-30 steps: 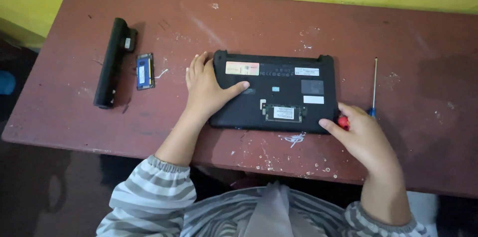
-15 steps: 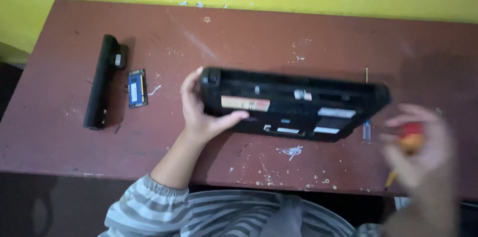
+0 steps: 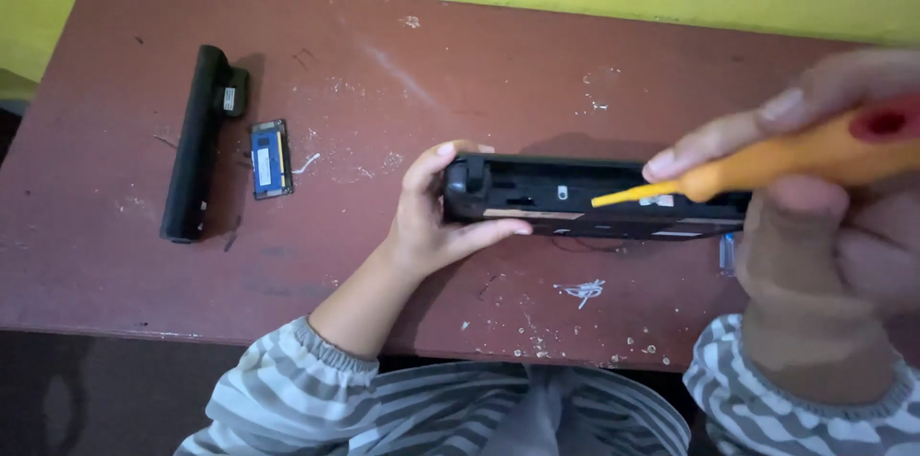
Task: Removing a keyboard from a laptop using a screwdriver to pry it loose.
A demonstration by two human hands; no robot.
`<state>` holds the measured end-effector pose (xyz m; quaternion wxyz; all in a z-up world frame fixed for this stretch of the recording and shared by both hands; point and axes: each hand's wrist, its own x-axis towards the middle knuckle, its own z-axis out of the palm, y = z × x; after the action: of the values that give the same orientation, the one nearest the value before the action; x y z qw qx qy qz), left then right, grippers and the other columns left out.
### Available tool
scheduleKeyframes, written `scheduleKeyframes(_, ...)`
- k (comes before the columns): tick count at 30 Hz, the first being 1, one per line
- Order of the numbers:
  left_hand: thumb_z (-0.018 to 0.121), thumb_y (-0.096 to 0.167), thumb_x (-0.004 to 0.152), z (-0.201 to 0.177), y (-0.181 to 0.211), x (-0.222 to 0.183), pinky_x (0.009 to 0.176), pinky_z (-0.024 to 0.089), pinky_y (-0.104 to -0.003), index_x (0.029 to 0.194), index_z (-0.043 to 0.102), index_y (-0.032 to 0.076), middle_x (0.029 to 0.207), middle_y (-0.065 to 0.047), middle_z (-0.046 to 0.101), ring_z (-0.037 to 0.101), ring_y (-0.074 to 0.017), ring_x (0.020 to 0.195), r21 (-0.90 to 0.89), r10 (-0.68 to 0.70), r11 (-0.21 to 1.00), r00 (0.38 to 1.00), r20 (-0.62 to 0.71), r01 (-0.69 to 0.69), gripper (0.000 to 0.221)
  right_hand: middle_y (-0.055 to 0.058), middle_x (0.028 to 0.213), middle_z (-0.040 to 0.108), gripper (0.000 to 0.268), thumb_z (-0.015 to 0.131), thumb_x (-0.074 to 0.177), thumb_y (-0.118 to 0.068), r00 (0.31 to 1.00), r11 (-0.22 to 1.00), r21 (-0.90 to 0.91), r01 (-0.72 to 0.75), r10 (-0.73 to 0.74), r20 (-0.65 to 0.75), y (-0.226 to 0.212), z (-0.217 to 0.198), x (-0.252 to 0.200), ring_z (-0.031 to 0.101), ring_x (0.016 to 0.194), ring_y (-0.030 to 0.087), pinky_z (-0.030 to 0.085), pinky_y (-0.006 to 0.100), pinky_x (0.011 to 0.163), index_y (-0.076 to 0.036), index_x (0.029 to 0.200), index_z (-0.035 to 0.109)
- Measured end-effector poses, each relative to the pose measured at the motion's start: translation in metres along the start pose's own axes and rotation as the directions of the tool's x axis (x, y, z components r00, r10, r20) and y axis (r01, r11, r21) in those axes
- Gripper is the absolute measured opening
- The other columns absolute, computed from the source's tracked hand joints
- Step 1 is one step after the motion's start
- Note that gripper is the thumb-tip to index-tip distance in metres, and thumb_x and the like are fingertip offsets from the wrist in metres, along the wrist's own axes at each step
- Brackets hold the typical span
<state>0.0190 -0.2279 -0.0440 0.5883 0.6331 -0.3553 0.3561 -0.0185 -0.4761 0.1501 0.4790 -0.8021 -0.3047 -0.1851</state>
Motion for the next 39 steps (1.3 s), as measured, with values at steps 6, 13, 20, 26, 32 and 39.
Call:
scheduleKeyframes(6,0.099,0.02,0.079,-0.003,0.003,0.002,0.113,0.055,-0.045,0.155,0.023,0.012,0.135,-0.025,0.058,0.068,-0.0355,0.126,0.053,-0.031,0.998,0.999,0.03,0.029,0.108,0.02,0.134,0.035,0.052,0.038,0.115,-0.039,0.994,0.999,-0.023,0.044,-0.046,-0.097,0.008,0.024,0.013,0.075,0.085,0.035,0.049,0.03,0.066,0.013,0.118,0.037)
scheduleKeyframes(13,0.1,0.021,0.08,-0.003,0.002,0.002,0.114,0.055,-0.043,0.156,0.024,0.016,0.138,-0.022,0.058,0.067,-0.0325,0.127,0.058,0.001,0.998,0.999,0.041,-0.003,0.108,0.021,0.121,0.038,0.061,0.03,0.12,-0.045,0.998,0.998,0.022,0.055,-0.055,-0.007,0.02,0.024,0.021,0.068,0.075,0.037,0.054,0.037,0.068,0.015,0.128,0.028)
scheduleKeyframes(20,0.1,0.02,0.079,-0.003,0.003,0.001,0.112,0.056,-0.045,0.156,0.025,0.017,0.136,-0.021,0.056,0.068,-0.0338,0.126,0.038,-0.002,0.999,0.999,0.04,0.0,0.107,0.025,0.134,0.036,0.062,0.027,0.12,-0.048,0.998,0.999,0.026,0.029,-0.031,0.047,0.028,0.017,0.02,0.065,0.07,0.035,0.057,0.037,0.07,0.013,0.131,0.023)
scheduleKeyframes(26,0.101,0.02,0.079,-0.005,0.004,0.003,0.109,0.057,-0.046,0.156,0.022,0.017,0.133,-0.022,0.055,0.069,-0.0344,0.123,0.063,0.031,0.997,0.998,0.051,-0.034,0.11,0.007,0.14,0.025,0.056,0.037,0.122,-0.048,0.998,0.994,0.106,-0.026,0.032,-0.05,0.024,0.026,0.019,0.065,0.085,0.033,0.062,0.039,0.074,0.006,0.136,0.028)
scheduleKeyframes(32,0.101,0.02,0.08,-0.005,0.005,0.004,0.11,0.057,-0.045,0.156,0.023,0.016,0.134,-0.021,0.055,0.068,-0.0335,0.123,0.072,0.029,0.997,0.998,0.052,-0.033,0.109,0.01,0.139,0.028,0.057,0.035,0.121,-0.05,0.999,0.995,0.095,-0.041,0.043,-0.023,0.019,0.027,0.02,0.066,0.081,0.033,0.063,0.039,0.073,0.005,0.133,0.027)
scheduleKeyframes(39,0.1,0.024,0.08,-0.006,0.006,0.005,0.11,0.056,-0.044,0.155,0.024,0.016,0.131,-0.022,0.057,0.07,-0.0333,0.123,0.108,0.022,0.994,0.999,0.05,-0.027,0.107,0.015,0.138,0.03,0.056,0.033,0.123,-0.048,1.0,0.998,0.065,-0.026,0.026,-0.008,0.013,0.028,0.02,0.066,0.081,0.033,0.062,0.038,0.076,0.007,0.134,0.027)
